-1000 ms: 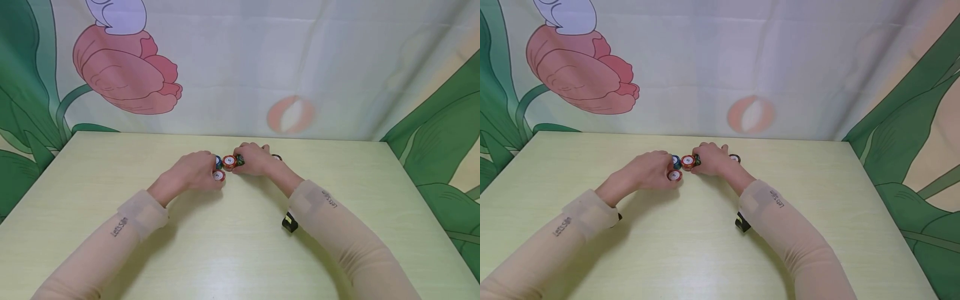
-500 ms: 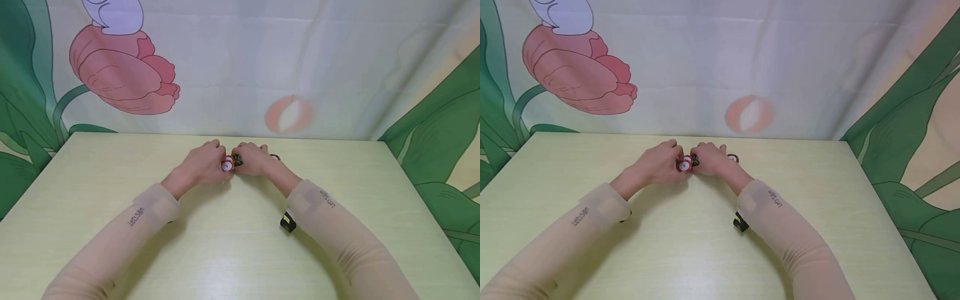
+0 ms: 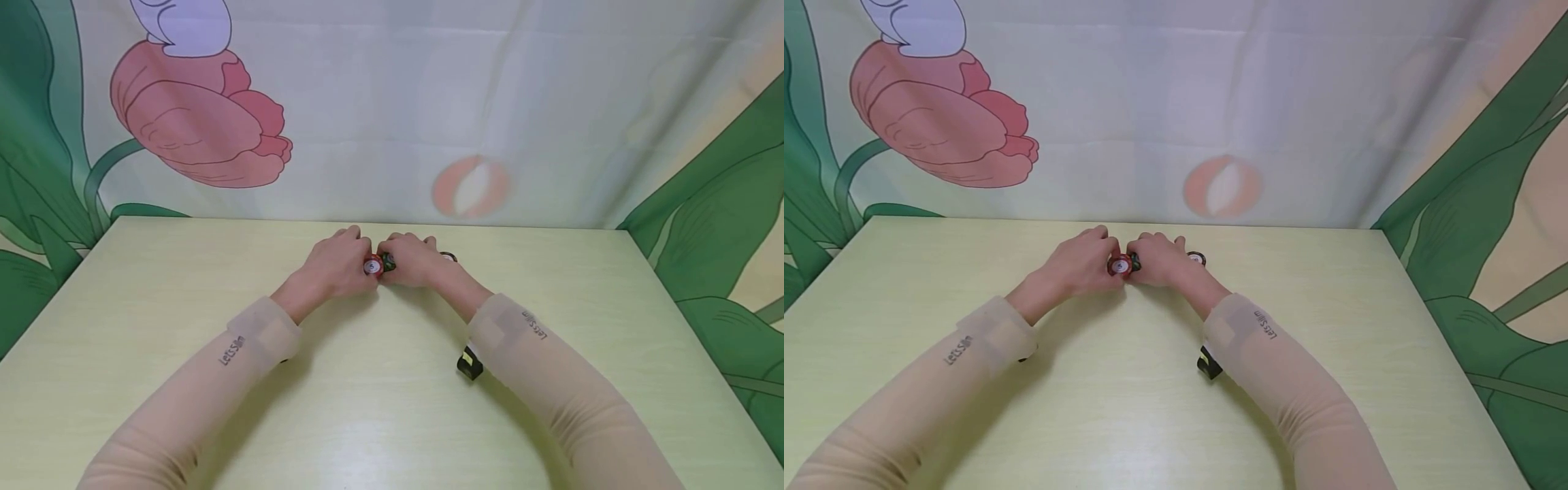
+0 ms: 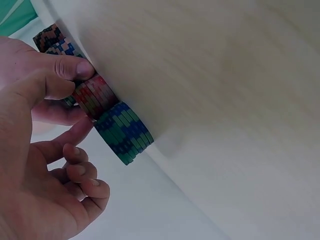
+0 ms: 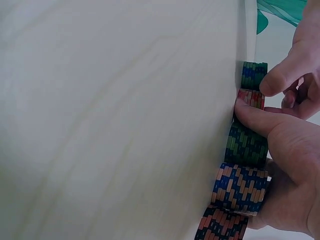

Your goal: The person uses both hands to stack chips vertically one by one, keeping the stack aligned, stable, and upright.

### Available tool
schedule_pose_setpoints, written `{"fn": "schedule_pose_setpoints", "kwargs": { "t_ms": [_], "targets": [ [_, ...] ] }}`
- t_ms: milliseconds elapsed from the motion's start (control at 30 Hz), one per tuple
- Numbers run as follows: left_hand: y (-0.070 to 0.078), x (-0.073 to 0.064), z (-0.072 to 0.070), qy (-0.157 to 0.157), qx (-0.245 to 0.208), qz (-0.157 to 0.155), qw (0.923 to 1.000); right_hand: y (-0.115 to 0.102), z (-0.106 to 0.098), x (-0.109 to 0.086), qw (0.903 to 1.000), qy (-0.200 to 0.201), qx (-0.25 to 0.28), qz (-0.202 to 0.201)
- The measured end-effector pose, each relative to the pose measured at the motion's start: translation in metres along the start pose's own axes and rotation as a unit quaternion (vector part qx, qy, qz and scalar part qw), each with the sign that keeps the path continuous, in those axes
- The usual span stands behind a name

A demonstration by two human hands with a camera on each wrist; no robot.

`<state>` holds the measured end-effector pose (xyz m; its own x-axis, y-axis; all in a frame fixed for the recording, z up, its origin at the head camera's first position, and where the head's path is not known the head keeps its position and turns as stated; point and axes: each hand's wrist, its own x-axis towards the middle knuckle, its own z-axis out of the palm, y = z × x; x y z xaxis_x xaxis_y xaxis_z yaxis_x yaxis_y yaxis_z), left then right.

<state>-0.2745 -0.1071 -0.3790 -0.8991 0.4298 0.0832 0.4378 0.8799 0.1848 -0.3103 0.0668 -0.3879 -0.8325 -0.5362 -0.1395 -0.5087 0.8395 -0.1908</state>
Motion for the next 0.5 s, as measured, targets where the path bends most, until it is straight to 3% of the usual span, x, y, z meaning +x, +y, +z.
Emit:
{"fn": "schedule_pose_setpoints", "kwargs": {
  "t_ms": [500],
  "targets": [
    [-0.0076, -0.0041, -0.0018, 0.000, -0.054, -0.014, 0.9985, 0.0014, 0.0009, -0.0005, 1.0000, 0.004, 0.007, -0.003]
  ]
}}
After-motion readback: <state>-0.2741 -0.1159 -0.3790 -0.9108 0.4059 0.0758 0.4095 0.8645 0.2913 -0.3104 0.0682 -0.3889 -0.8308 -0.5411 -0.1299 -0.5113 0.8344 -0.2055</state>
